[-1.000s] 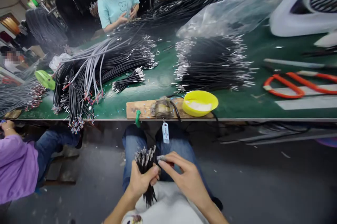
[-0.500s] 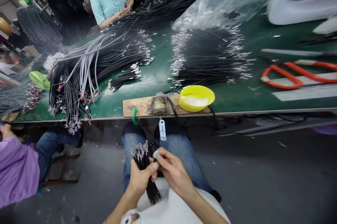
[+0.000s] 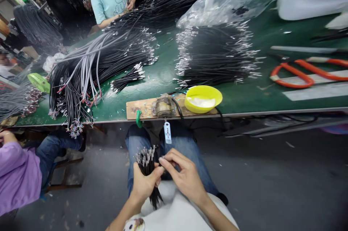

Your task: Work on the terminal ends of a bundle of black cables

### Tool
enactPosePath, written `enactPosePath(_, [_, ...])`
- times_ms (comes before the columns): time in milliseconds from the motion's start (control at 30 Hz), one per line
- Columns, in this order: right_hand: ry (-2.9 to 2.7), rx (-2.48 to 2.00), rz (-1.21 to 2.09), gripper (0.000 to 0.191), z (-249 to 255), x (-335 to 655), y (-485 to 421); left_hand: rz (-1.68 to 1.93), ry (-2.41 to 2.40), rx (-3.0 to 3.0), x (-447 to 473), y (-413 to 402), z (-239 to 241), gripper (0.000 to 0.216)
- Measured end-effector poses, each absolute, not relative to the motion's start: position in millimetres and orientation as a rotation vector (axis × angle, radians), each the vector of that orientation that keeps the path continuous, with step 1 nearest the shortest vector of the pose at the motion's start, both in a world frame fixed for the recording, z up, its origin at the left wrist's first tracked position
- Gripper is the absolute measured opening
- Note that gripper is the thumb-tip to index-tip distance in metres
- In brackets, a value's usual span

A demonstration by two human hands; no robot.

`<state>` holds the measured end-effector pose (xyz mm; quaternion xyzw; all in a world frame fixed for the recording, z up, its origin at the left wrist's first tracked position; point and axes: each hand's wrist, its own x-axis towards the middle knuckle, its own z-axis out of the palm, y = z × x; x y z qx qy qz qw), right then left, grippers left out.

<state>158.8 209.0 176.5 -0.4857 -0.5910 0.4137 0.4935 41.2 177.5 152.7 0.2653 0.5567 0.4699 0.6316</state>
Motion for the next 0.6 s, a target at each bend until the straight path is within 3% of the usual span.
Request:
enactPosePath(100, [-1.342,-1.186,0.931,0.024,175,152,205,1.093,1.262,0.607,44,176,148,0.039])
enactPosePath(167, [-1.212,-1.166,1.049,0.023,173,148,204,1.106,1.238,0.603,44,177,146,0.038])
enactPosePath(400, [-0.461,-0.901,1.959,0.034,172,143,206,1.056,1.085,0.605,39,176,133,0.028])
enactPosePath(600, [-0.639,-0.969,1.872,0.030,175,155,213,0.957,1.006,0.555,31,173,123,0.021])
